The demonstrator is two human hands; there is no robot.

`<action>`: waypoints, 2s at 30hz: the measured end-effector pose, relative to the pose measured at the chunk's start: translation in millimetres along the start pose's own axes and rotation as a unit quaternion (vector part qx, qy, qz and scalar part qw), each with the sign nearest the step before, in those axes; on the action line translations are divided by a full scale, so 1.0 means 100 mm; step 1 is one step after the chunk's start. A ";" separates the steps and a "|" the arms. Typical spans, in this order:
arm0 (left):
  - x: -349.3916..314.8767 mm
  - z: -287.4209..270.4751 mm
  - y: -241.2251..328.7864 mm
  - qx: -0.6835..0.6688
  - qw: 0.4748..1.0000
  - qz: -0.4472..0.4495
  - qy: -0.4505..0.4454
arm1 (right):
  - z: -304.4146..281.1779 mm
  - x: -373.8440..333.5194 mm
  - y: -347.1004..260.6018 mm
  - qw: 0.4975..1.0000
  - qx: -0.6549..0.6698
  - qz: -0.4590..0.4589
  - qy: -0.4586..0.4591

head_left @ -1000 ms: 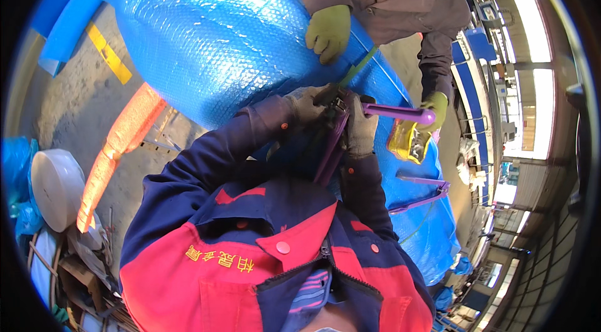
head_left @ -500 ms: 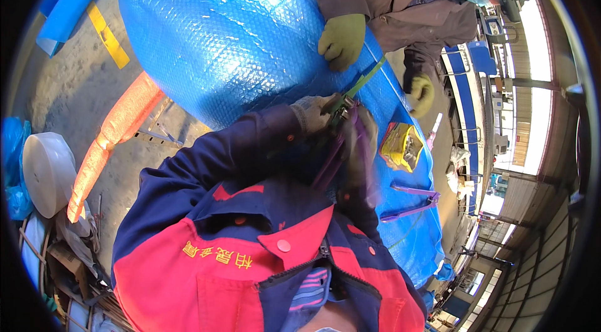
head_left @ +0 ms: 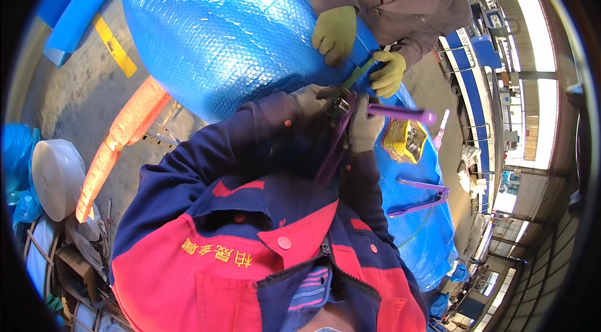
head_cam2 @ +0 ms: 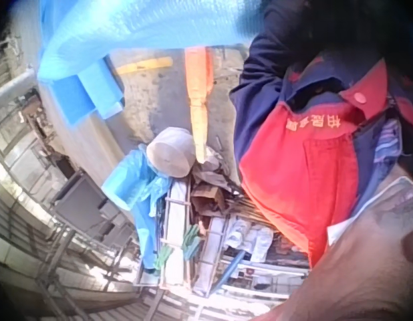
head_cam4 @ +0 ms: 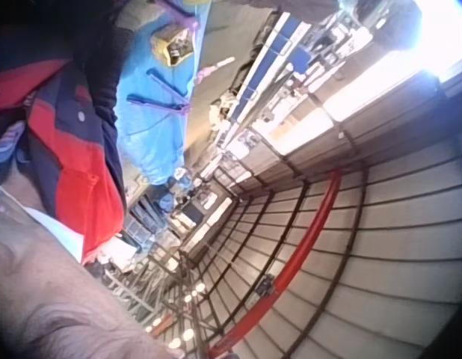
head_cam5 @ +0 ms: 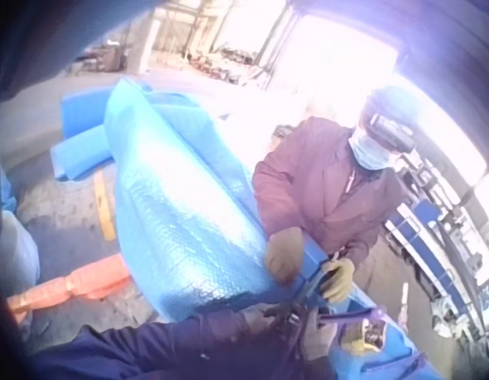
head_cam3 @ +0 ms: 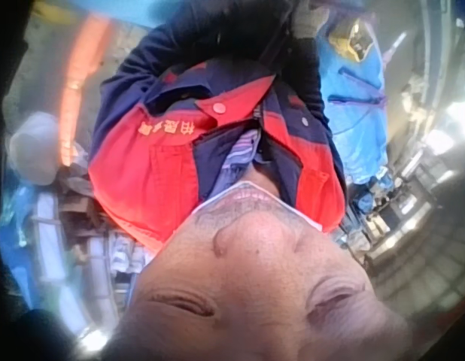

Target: The person secures a large blue-wrapped cylindrical object using green straps and a purple ratchet tensioner. They loop the strap around the object, thread it through the ratchet, and tighten it with assistance from a coworker. The process is repeated at multiple points along the object.

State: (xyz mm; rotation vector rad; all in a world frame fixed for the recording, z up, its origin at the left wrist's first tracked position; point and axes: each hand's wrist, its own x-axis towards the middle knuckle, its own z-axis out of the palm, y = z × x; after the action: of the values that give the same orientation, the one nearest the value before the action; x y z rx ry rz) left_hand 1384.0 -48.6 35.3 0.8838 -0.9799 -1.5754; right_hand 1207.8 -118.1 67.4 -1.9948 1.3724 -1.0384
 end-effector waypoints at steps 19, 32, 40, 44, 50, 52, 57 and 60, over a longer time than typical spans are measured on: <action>0.06 0.50 0.02 0.487 0.856 -0.019 0.172 | 0.30 0.06 0.18 0.994 0.092 0.012 0.063; -1.13 1.01 0.24 0.517 0.841 0.009 0.157 | 0.29 0.07 0.17 0.990 0.031 0.018 0.137; -1.10 1.12 0.04 0.448 0.887 0.000 0.110 | 0.12 -0.04 0.22 0.983 0.147 0.011 0.113; -1.08 1.19 0.03 0.505 0.856 0.064 0.089 | 0.05 -0.08 0.28 0.950 0.301 0.036 0.067; -1.14 0.92 -0.07 0.446 0.885 -0.047 0.124 | 0.16 0.00 0.25 0.997 0.042 0.006 0.070; -1.20 0.93 -0.13 0.414 0.895 0.029 0.162 | 0.16 -0.01 0.21 0.997 0.043 0.009 0.063; -1.27 0.98 -0.33 0.368 0.906 0.079 0.194 | 0.12 -0.08 0.13 0.996 0.044 0.025 0.067; -1.29 0.97 -0.48 0.414 0.883 0.057 0.214 | 0.18 -0.08 0.14 0.993 0.071 0.021 0.095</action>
State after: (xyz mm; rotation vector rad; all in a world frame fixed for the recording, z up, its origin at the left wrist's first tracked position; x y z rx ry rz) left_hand 1302.8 99.0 37.3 1.6374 -1.3539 -0.7542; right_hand 1213.1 -116.0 43.7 -1.7959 1.3881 -1.2957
